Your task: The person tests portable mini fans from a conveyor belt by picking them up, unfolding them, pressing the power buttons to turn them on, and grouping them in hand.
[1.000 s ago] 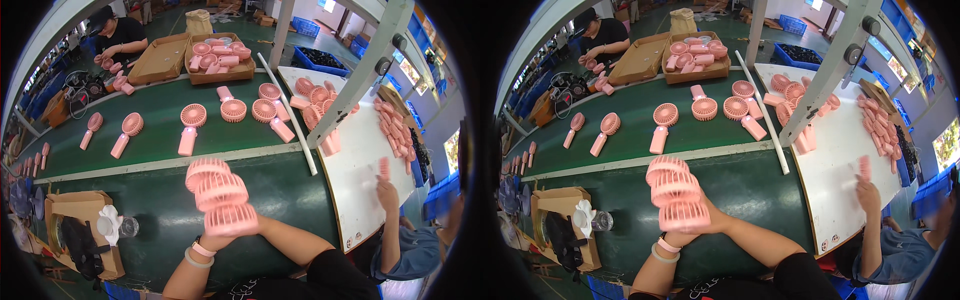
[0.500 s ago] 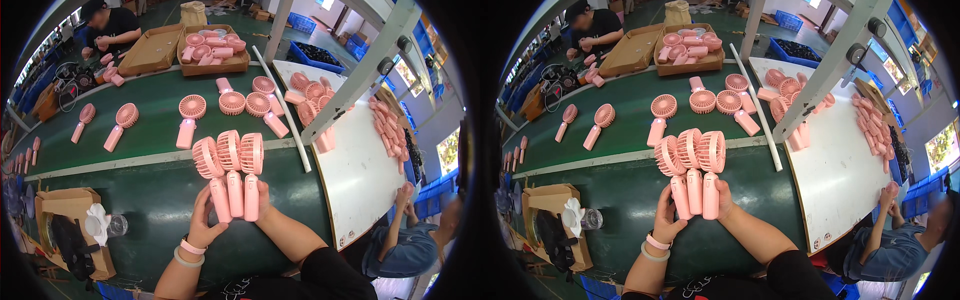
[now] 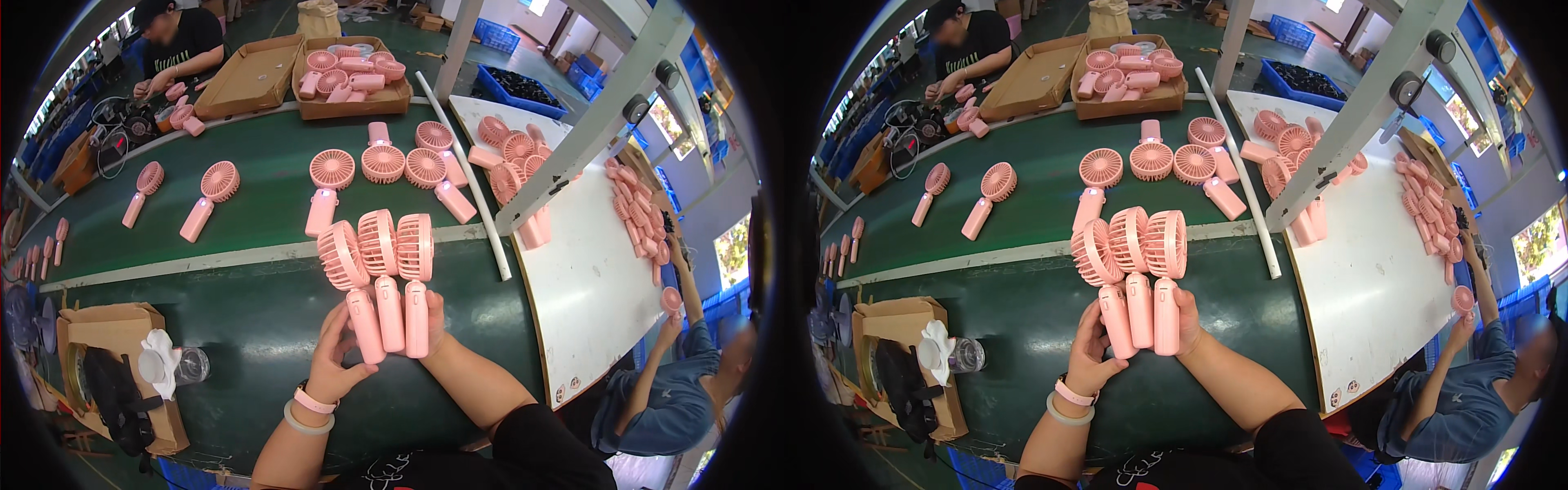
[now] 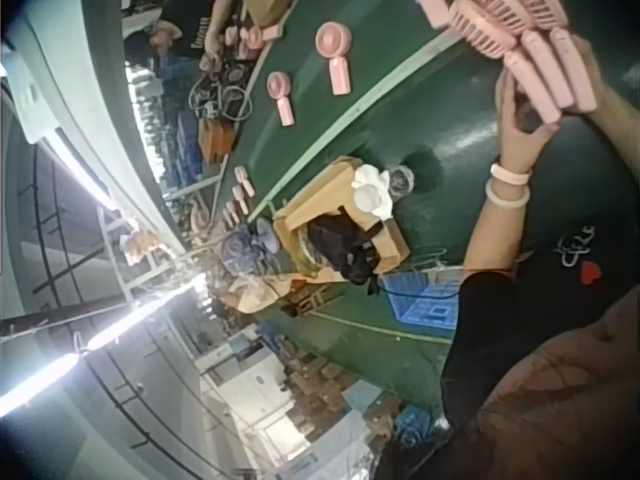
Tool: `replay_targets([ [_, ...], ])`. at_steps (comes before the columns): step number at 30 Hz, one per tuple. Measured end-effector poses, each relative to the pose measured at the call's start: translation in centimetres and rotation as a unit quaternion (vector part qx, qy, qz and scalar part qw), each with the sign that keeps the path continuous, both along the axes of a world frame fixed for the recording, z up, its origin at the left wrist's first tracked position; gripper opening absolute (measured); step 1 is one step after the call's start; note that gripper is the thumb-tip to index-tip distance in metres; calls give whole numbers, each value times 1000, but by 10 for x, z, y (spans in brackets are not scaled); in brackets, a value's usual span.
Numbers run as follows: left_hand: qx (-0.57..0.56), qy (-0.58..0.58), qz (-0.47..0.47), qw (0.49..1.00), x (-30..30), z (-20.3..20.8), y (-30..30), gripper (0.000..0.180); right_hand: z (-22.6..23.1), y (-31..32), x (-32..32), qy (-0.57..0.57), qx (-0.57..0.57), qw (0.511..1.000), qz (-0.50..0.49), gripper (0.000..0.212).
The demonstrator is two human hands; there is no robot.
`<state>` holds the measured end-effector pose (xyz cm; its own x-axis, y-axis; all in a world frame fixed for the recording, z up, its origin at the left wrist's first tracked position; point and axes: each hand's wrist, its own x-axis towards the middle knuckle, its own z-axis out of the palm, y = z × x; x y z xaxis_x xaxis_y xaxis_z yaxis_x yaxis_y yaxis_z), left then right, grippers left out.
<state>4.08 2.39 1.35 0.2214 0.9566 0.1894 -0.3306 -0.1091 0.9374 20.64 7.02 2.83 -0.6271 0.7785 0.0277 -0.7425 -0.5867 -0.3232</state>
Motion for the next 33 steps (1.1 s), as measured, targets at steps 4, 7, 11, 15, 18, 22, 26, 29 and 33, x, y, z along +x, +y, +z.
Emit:
replay_targets([
  [4, -2, -7, 0, 1000, 2, -1, 1, 91, -10, 1, 4, -9, -9, 1000, -12, 81],
  [7, 0, -10, 3, 1000, 1, -4, 0, 91, -9, 1, 3, -9, 1, 1000, -10, 81],
  [11, 2, 12, 8, 1000, 0, -1, -1, 92, -3, 1, 1, 28, 9, 1000, 6, 81],
  [15, -29, -82, -29, 996, -1, 2, -1, 83, -3, 1, 2, 117, -62, 991, 27, 82],
  [18, -129, -259, -76, 954, -11, 7, 3, 78, 5, 0, -5, 62, 31, 996, 52, 80],
  [22, -191, -305, -102, 928, -5, 8, 2, 70, -6, -4, -1, 30, 3, 999, 27, 70],
  [26, -222, -235, -45, 945, -4, -6, 4, 55, -3, -9, 2, -148, -9, 989, 14, 54],
  [29, -221, -319, -9, 922, -6, -9, 5, 47, 20, -17, 16, -207, 30, 975, -81, 54],
  [33, -273, -316, 12, 908, -15, 2, -3, 51, 47, -31, 71, -172, -56, 937, -299, 45],
])
